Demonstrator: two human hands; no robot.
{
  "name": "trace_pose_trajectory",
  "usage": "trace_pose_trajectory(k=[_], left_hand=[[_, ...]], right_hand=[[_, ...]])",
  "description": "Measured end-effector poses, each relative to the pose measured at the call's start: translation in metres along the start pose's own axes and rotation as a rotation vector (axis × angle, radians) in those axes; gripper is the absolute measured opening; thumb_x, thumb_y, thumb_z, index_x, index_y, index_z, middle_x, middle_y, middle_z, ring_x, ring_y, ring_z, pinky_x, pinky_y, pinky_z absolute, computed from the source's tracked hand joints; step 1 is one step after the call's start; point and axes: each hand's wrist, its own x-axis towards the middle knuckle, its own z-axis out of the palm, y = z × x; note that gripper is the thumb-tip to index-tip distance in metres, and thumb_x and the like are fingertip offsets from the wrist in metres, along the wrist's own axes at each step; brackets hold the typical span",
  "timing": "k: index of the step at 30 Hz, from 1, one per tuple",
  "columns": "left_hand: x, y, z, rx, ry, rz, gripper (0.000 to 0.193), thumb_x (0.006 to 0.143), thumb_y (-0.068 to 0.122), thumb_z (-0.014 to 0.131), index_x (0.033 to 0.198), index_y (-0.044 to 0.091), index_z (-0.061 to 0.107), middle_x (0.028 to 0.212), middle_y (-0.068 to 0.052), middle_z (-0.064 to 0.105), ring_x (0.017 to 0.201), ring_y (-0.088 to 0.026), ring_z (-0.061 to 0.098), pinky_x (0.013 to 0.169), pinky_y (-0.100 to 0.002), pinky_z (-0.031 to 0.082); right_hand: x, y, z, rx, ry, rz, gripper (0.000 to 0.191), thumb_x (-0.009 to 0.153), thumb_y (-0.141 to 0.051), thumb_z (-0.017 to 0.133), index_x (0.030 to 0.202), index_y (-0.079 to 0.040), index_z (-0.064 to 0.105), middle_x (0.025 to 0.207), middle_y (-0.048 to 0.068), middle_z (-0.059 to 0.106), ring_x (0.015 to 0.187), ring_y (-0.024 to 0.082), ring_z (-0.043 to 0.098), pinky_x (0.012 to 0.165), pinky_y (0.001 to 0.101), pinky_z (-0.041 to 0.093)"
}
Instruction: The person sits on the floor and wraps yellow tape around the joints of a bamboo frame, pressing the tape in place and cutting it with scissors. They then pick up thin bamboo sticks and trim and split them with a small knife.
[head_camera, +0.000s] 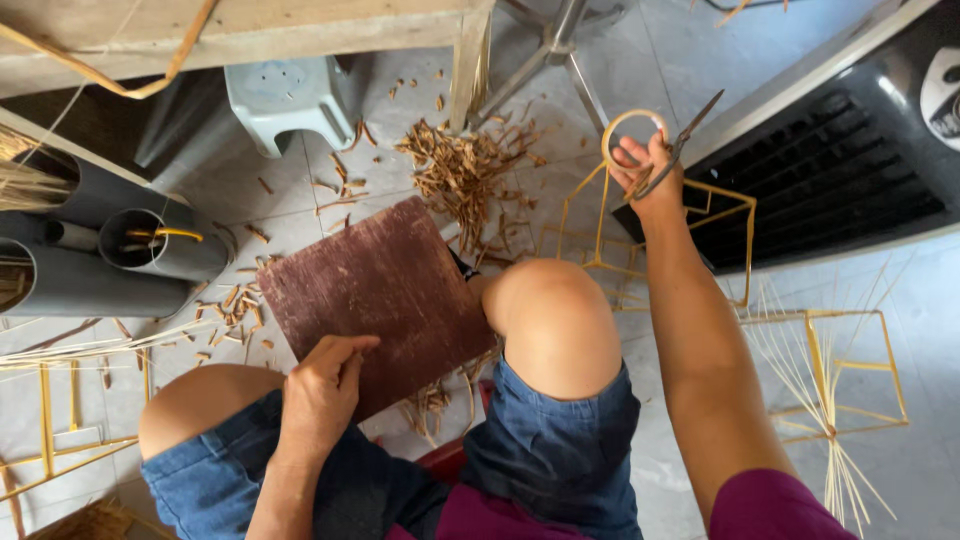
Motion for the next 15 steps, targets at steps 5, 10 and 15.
trace_pose_trajectory(k=[5,10,15], left_hand=[[-0.006,0.005,0.003,0.006,-0.024,-0.08,0.02,0.093,0.007,0.064,0.105,0.014,0.077,0.098,-0.006,0.075,0.083,-0.025,0.076,0.07,-0.034,0.059],[-0.006,0.012,0.007,0.043,-0.019,-0.053,0.017,0.093,0.009,0.066,0.104,0.013,0.077,0.098,-0.007,0.074,0.082,-0.028,0.074,0.068,-0.036,0.058],[-0.007,0.018,0.009,-0.016,0.061,0.015,0.02,0.093,0.005,0.067,0.112,0.008,0.074,0.099,-0.012,0.073,0.085,-0.029,0.074,0.069,-0.036,0.057]], right_hand=[[0.0,0.0,-0.011,0.376,0.02,-0.025,0.037,0.104,-0.043,0.057,0.121,-0.011,0.052,0.119,0.014,0.071,0.105,0.037,0.075,0.093,0.0557,0.063],[0.0,-0.004,-0.024,0.24,0.066,-0.144,0.032,0.1,-0.041,0.065,0.117,-0.016,0.054,0.104,0.012,0.073,0.089,0.033,0.075,0.08,0.0472,0.064],[-0.029,-0.019,-0.038,0.243,-0.015,-0.207,0.03,0.102,-0.036,0.069,0.118,-0.016,0.055,0.095,0.015,0.073,0.078,0.031,0.073,0.067,0.0431,0.06]])
